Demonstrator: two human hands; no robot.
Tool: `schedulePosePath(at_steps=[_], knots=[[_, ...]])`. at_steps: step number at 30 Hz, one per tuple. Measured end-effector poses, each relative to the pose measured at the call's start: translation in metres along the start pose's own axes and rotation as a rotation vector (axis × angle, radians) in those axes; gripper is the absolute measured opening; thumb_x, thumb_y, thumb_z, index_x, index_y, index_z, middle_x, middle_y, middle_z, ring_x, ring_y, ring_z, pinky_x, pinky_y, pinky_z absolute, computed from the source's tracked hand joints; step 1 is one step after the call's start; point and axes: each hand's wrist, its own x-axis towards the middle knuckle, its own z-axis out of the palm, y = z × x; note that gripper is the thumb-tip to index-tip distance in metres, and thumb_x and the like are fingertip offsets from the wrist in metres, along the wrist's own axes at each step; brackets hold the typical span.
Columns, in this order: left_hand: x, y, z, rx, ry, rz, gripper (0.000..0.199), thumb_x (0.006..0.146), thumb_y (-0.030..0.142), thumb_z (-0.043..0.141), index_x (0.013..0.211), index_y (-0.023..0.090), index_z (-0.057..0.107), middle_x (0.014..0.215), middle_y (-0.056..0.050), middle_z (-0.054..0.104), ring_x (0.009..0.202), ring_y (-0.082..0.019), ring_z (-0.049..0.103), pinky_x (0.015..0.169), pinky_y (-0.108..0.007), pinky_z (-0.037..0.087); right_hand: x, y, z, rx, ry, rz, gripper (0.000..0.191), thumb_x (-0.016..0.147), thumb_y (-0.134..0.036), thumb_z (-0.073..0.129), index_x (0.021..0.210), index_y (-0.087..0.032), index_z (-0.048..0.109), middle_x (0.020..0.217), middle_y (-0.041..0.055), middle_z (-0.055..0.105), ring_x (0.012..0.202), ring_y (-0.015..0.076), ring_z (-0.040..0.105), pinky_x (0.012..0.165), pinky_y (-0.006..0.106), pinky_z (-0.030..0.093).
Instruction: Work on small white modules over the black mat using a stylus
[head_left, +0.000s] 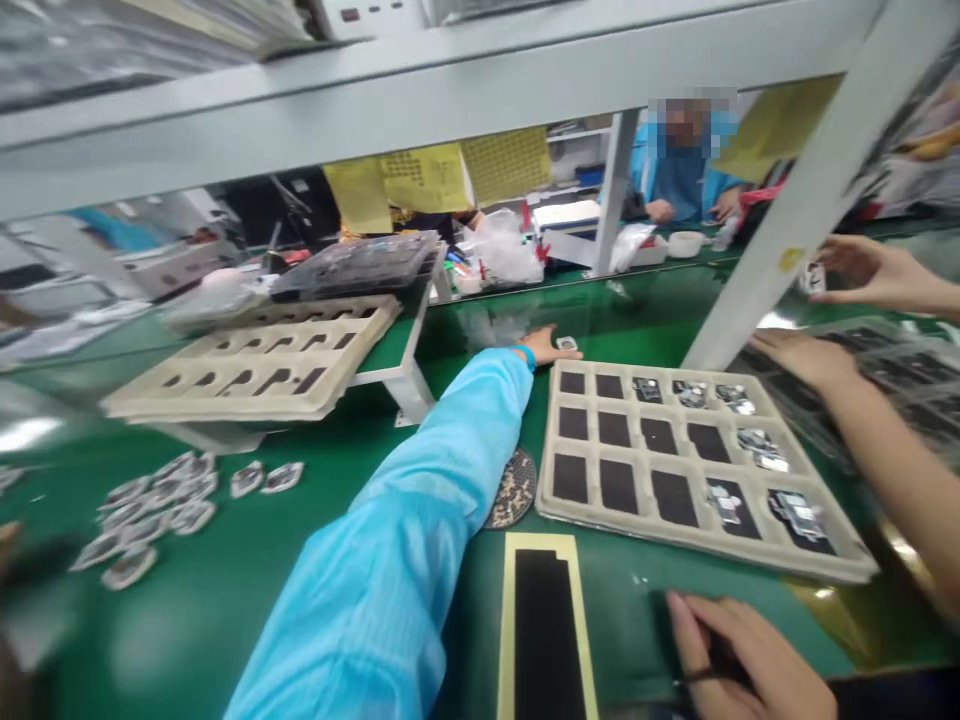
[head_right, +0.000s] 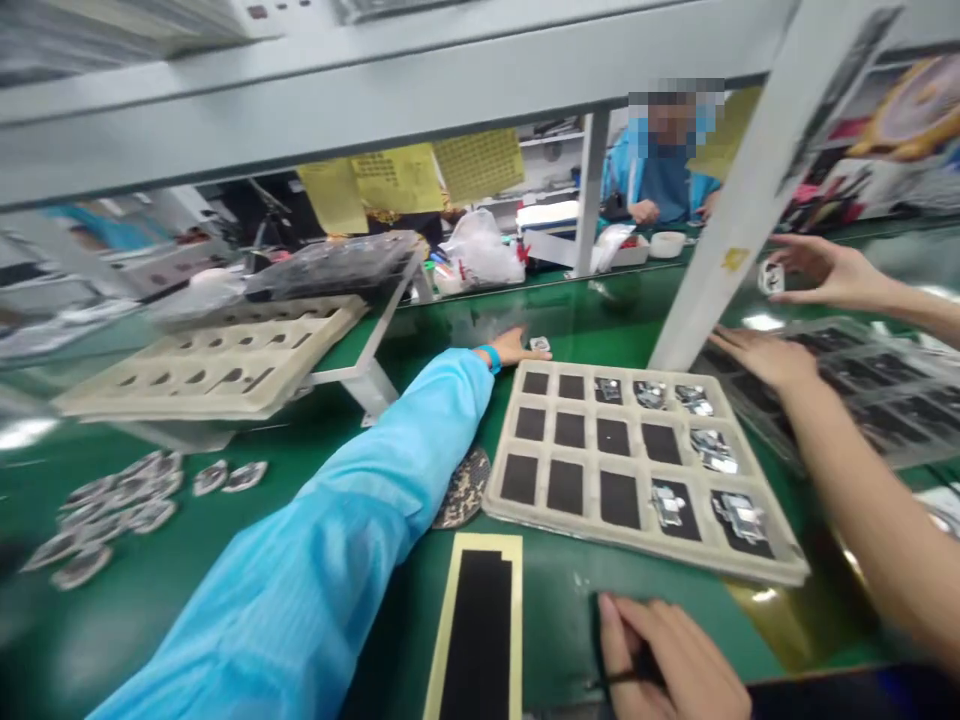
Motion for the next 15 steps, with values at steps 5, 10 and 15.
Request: schedulePosePath(at_steps=[5,10,15], knots=[[-0.006,-0.002,0.006,0.021,0.021,0.012,0.066,0.070,0.055,0.086,0.118,0.014,0.068,0.135,-0.025,0.060,0.129,-0.041,0.053,0.107,-0.054,0.037,0.003,-0.009,0.001,0.006,-0.002,-0.007,0.009,0.084,-0.027,0.071,0.084,-0.037,0.069,0.059,-0.0034,0.064,0.046,0.0204,0.062,0.045,0.034,0.052],[-0.085,-0.012,-0.031,0.010,0.129,0.033,0.045,0.084,0.049,0.075,0.111,0.013,0.069,0.117,-0.017,0.069,0.111,-0.029,0.064,0.098,-0.040,0.047,0.000,-0.011,0.001,-0.021,0.028,-0.048,0.005,0.087,-0.022,0.073,0.085,-0.026,0.070,0.066,-0.0016,0.067,0.056,0.0163,0.063,0.060,0.031,0.049],[-0.239,-0.042,-0.070,0.015,0.251,0.125,0.049,0.090,0.051,0.068,0.125,0.017,0.063,0.122,-0.011,0.067,0.111,-0.025,0.065,0.100,-0.037,0.049,-0.006,-0.008,0.003,-0.074,0.035,-0.011,0.008,0.087,-0.028,0.074,0.084,-0.021,0.072,0.070,0.0005,0.069,0.061,0.0158,0.062,0.065,0.029,0.045]])
